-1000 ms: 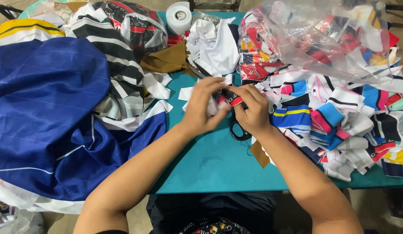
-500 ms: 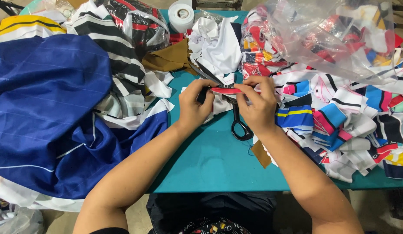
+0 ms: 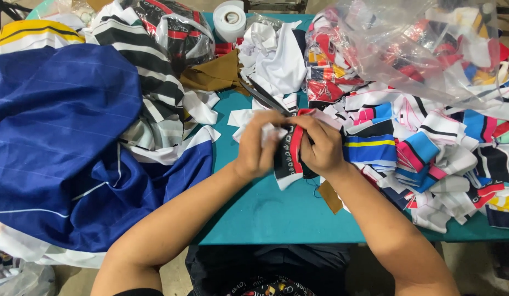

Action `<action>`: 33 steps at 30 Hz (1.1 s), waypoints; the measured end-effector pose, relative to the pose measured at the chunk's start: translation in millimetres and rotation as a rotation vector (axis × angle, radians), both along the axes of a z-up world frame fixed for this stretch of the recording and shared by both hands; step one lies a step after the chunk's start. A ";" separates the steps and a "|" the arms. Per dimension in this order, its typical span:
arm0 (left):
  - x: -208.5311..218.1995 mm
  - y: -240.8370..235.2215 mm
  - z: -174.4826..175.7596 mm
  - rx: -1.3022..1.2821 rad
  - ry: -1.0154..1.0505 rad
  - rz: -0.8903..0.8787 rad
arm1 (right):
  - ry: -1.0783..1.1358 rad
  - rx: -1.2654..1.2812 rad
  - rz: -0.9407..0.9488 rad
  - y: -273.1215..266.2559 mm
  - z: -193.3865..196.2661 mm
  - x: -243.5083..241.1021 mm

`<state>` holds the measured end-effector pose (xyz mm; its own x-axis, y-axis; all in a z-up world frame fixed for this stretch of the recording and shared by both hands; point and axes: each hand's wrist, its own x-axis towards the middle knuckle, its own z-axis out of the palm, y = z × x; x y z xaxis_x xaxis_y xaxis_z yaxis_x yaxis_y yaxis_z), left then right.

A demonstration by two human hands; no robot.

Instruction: Trimming and sorting small fabric pieces using fabric shears in a production environment.

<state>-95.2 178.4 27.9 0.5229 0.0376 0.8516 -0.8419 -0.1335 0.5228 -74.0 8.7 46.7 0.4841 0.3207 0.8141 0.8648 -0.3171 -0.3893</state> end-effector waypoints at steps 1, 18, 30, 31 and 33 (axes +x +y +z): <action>5.1 4.0 -1.1 0.001 -0.001 0.003 | -0.001 0.001 0.003 -1.8 -5.5 0.6; 7.3 -1.0 -4.4 0.123 0.004 0.085 | 0.600 0.262 0.347 -7.5 7.6 -15.3; 4.3 0.3 -1.3 0.172 0.192 -0.027 | 1.087 0.473 0.689 -22.5 -19.6 14.3; 5.0 -1.6 -2.8 0.174 0.194 -0.032 | 1.087 0.477 0.686 -25.8 -14.3 13.1; 6.6 -1.7 -5.1 0.202 0.241 -0.098 | 1.103 0.486 0.685 -28.7 -3.0 12.6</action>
